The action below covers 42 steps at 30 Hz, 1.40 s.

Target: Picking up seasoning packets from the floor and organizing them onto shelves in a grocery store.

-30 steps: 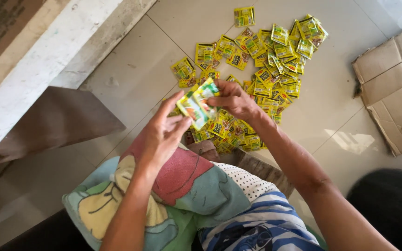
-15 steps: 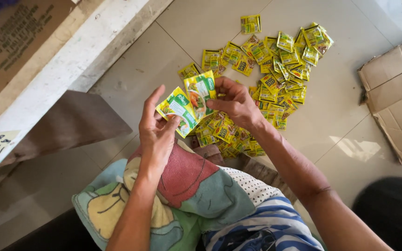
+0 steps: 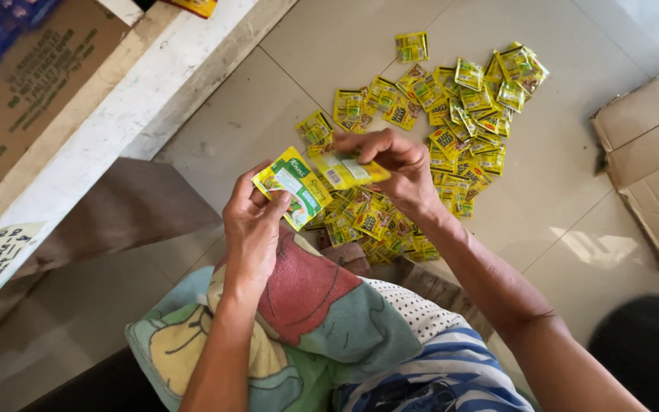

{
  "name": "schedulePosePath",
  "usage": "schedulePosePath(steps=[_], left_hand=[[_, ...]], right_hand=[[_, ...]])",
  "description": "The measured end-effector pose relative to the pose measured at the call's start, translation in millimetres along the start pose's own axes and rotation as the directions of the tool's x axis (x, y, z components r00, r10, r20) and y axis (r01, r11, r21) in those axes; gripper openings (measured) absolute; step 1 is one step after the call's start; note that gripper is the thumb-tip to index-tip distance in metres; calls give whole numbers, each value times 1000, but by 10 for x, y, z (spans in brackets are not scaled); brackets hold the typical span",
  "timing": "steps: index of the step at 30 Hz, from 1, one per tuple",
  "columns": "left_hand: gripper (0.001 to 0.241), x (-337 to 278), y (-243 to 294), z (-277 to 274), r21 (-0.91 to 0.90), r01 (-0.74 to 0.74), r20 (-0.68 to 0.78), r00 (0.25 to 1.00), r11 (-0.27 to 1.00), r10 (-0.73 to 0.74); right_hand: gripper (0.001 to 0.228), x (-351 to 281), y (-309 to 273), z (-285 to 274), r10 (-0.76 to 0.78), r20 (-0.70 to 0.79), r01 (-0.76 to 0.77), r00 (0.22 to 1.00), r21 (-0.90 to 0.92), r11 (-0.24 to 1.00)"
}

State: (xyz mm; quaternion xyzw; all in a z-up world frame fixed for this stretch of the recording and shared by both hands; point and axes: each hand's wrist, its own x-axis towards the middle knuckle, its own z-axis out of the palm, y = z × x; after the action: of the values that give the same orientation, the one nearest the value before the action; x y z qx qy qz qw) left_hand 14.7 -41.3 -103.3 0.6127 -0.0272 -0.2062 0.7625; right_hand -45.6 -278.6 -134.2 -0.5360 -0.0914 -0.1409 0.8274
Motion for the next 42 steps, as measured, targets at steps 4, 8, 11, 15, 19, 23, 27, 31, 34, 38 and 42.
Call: schedulePosePath(steps=[4,8,11,15,19,23,27,31,34,38,42], left_hand=[[44,1,47,43,-24,-6,12,1000,1000,6],[44,-9,62,39,-36,13,23,1000,999,-12],[43,-21,88,49,-36,-11,32,999,999,12],[42,-17,88,47,-23,-11,32,999,1000,12],[37,-19,89,35,-49,5,28,1000,999,-3],[29,-15,25,-34,-86,-35,33,999,996,38],[24,-17,66,-26,-56,-59,22,998,997,61],[25,-23,56,-27,-51,-92,-13,996,994,92],[26,-19,70,-15,-23,-117,-64,991,993,115],[26,-8,43,-10,-62,-111,-69,992,992,107],[27,-16,118,68,-98,-84,14,996,992,86]], right_hand=[[30,19,127,-60,-180,59,189,982,-269,944],[41,20,110,-7,-223,111,249,968,-438,864],[41,34,146,10,-200,59,203,978,-484,851],[43,113,-7,160,-291,104,308,951,-382,871],[39,-91,363,-183,-191,-18,154,981,-523,838],[40,-157,400,-209,-65,-109,-2,992,-528,849],[31,59,6,89,-97,-39,85,994,-248,965],[25,196,-300,299,-227,62,230,972,-442,867],[19,-15,106,70,182,-193,-191,964,-31,981],[18,27,120,183,261,-149,-251,954,80,965],[22,33,387,135,365,-171,-383,915,-87,920]])
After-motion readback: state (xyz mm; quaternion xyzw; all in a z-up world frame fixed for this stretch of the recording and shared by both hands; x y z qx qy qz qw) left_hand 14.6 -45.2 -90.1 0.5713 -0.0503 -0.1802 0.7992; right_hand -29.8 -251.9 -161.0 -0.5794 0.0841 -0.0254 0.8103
